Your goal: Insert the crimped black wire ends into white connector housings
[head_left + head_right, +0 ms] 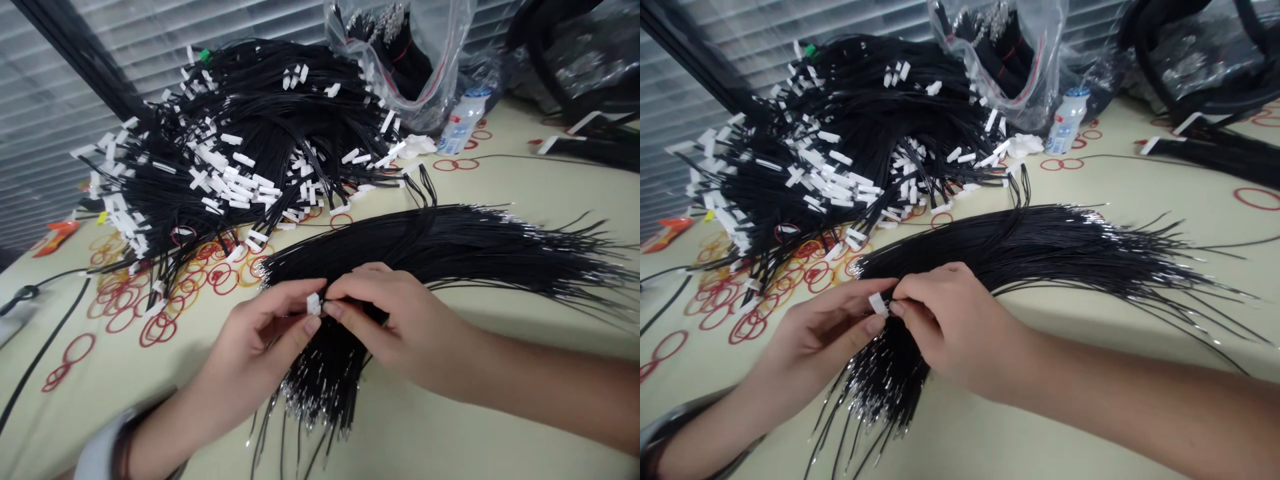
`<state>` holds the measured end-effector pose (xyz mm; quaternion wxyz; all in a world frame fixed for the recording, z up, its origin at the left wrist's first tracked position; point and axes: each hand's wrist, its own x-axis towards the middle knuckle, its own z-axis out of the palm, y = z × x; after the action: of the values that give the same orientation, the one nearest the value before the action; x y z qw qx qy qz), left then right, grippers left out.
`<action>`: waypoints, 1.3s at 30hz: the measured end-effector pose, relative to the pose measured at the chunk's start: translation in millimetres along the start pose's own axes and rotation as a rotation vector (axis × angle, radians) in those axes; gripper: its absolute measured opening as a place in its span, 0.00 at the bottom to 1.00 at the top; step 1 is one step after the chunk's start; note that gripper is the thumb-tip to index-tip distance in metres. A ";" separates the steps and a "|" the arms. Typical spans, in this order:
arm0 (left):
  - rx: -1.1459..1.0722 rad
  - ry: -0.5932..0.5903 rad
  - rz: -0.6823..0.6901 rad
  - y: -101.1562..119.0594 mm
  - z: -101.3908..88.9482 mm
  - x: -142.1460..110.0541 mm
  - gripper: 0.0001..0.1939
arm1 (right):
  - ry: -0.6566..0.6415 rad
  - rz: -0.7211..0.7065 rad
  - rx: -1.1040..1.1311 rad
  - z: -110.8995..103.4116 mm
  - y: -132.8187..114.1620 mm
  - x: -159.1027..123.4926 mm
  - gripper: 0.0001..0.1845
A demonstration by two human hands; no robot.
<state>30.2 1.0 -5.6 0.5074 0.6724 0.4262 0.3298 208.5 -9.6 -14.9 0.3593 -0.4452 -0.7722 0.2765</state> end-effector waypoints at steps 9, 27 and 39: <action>0.479 0.049 0.099 3.8 -4.5 1.1 0.04 | 0.022 0.046 -0.091 -3.4 -0.2 -0.6 0.08; 0.054 -0.018 -0.141 8.9 -5.2 10.2 0.03 | 0.181 -0.005 -0.089 -5.2 -9.0 0.6 0.07; 0.025 -0.011 -0.103 10.8 -5.7 8.2 0.01 | 0.086 0.105 0.034 -6.1 -10.3 0.1 0.08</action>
<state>31.2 9.4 6.5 0.5175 0.6577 0.4615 0.2944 208.3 -13.6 -3.6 0.3843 -0.4905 -0.7268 0.2888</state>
